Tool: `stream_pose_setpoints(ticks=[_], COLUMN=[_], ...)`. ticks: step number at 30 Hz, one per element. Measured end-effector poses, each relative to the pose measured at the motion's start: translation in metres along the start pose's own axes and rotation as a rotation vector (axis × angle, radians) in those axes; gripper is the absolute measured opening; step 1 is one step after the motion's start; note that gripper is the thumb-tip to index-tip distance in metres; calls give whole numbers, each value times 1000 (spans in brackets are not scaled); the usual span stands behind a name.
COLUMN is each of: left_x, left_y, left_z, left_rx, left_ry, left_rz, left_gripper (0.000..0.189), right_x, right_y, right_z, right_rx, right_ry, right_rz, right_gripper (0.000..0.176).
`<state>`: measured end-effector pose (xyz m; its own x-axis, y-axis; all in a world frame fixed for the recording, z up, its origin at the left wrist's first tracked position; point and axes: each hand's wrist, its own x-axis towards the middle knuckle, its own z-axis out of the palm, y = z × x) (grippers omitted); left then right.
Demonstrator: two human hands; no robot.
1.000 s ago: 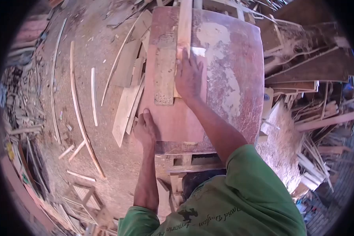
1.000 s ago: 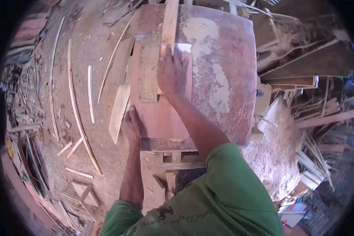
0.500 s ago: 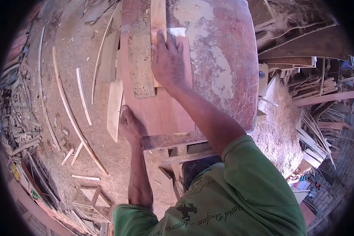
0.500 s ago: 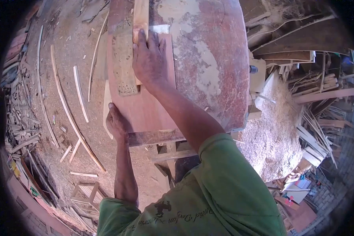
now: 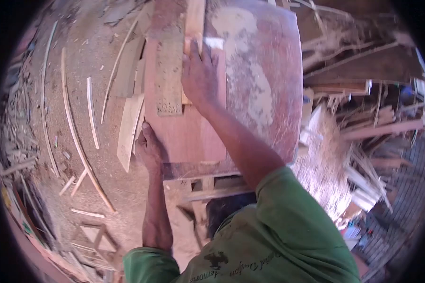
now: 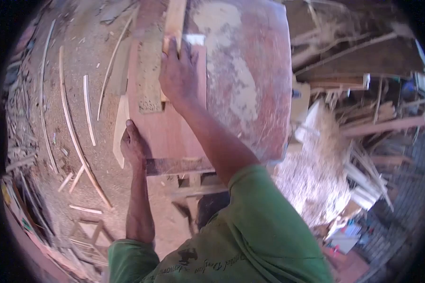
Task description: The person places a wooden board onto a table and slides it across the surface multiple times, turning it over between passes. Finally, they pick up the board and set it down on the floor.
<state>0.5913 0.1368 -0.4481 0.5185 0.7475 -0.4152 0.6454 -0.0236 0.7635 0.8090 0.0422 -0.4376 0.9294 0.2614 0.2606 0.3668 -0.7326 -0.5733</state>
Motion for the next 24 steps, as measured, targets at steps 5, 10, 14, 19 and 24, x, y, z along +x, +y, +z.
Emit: stream_pose_setpoints(ticks=[5,10,14,19,24], left_x=[-4,10,-5,-3,-1], left_y=[8,-13,14,1,-4], left_z=[0,4,-6,-1,0], left_rx=[52,106,74,123,150], left_ry=[101,127,15,159,150], left_rz=[51,86,-21,128,106], left_gripper=[77,78,81,79,75], right_x=[0,6,19,93,102], right_y=[-5,4,9,22,26], right_z=[-10,2,8,25,24], right_rx=[22,3,-60,-165,1], right_ry=[-45,-31,-4,-19,-34], right_rz=[-12,-29,-31,-59,2], right_gripper=[55,55,56,57,56])
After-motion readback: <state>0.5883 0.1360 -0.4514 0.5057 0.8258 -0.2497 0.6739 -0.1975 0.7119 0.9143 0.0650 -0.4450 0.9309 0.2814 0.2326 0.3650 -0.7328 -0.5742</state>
